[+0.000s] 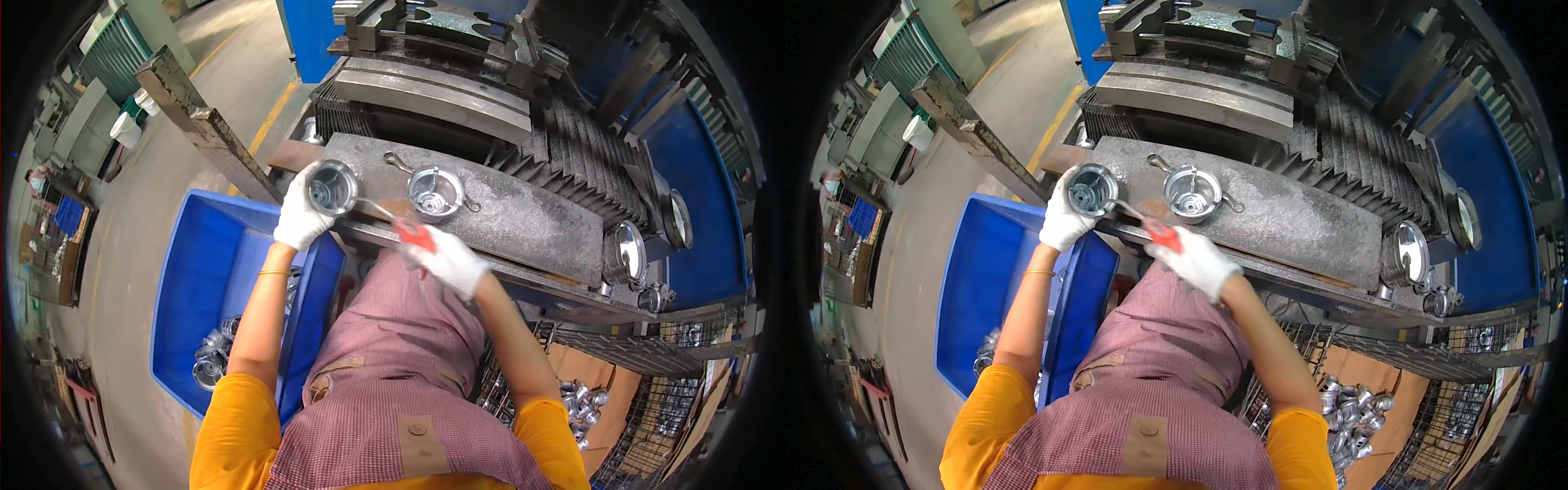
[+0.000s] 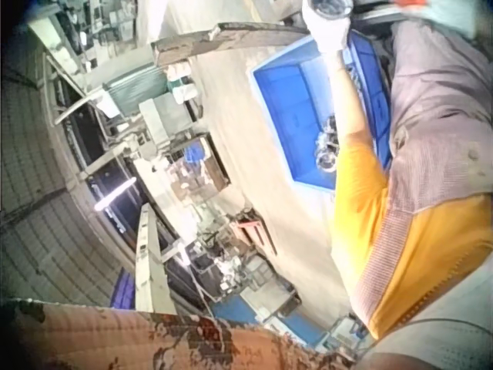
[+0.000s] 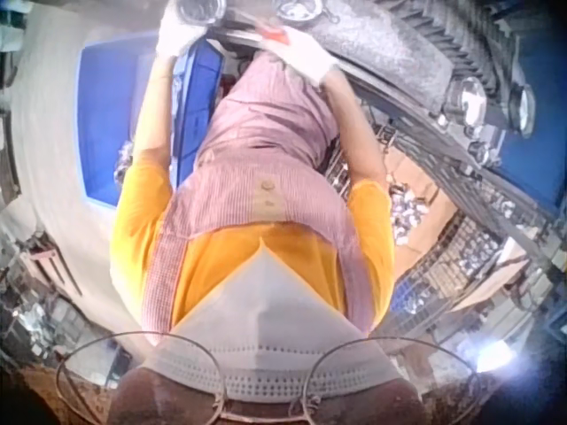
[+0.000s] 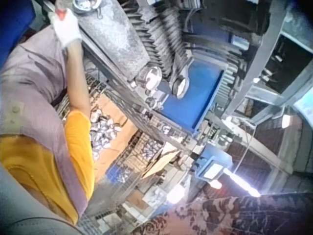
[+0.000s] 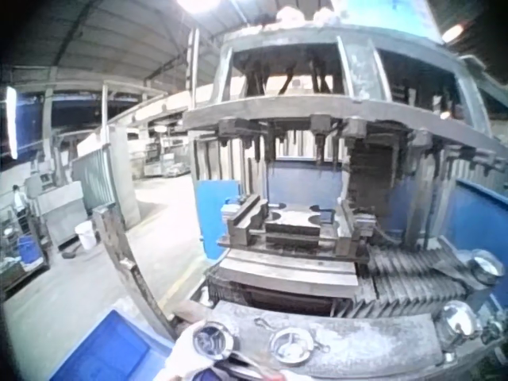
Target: Operate a vertical press machine to process and assemble circular metal components.
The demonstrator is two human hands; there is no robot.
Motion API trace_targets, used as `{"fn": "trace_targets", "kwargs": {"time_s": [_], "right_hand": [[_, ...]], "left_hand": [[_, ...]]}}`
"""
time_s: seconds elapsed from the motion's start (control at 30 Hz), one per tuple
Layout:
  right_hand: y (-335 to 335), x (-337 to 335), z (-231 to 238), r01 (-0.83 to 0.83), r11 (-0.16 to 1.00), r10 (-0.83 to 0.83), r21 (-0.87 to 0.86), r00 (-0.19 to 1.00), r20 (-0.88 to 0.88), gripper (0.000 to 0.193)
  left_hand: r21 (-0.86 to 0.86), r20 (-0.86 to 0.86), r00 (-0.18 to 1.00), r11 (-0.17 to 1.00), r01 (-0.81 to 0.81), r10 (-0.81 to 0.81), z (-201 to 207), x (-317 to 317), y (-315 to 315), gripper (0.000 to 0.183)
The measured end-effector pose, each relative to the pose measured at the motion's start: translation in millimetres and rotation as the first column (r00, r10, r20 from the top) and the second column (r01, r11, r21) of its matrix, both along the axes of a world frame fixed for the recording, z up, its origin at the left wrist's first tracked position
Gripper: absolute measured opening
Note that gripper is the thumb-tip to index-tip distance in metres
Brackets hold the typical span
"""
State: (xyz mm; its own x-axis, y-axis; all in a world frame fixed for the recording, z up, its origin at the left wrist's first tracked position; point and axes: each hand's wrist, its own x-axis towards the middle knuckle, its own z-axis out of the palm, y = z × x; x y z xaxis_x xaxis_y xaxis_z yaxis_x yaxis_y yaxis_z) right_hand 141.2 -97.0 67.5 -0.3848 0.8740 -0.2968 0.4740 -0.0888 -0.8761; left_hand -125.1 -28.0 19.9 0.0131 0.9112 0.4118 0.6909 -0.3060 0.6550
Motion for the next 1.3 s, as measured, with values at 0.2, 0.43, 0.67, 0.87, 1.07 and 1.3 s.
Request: {"fn": "trace_targets", "kwargs": {"time_s": [0.2,0.43,0.67,0.87,1.07,1.3], "right_hand": [[9.6,-41.5,14.9,-0.099,0.987,0.057,0.125,0.952,0.301,0.049],[10.7,-48.3,12.6,-0.085,0.984,0.012,0.159,0.911,0.412,0.047],[18.2,-49.7,6.8,-0.073,0.983,0.000,0.170,0.919,0.394,0.047],[18.2,-49.9,6.1,-0.061,0.986,-0.007,0.158,0.917,0.399,0.048],[17.1,-52.9,9.3,-0.065,0.984,-0.005,0.164,0.921,0.390,0.049],[17.0,-52.8,7.7,-0.055,0.985,-0.014,0.164,0.920,0.393,0.049]], "left_hand": [[0.127,0.049,0.999,0.992,0.001,-0.008,-6.5,3.5,9.7,0.073],[0.099,-0.042,0.999,0.995,0.005,-0.001,-15.7,-2.7,14.4,0.086],[0.099,0.077,0.997,0.995,0.010,-0.017,-5.2,2.2,11.7,0.077],[0.075,0.232,0.970,0.995,0.057,-0.074,-9.9,0.7,15.0,0.081],[0.076,0.189,0.980,0.996,0.048,-0.061,-13.2,-3.1,17.3,0.083],[0.023,0.306,0.946,0.994,0.104,-0.106,-10.1,-0.6,15.8,0.087]]}}
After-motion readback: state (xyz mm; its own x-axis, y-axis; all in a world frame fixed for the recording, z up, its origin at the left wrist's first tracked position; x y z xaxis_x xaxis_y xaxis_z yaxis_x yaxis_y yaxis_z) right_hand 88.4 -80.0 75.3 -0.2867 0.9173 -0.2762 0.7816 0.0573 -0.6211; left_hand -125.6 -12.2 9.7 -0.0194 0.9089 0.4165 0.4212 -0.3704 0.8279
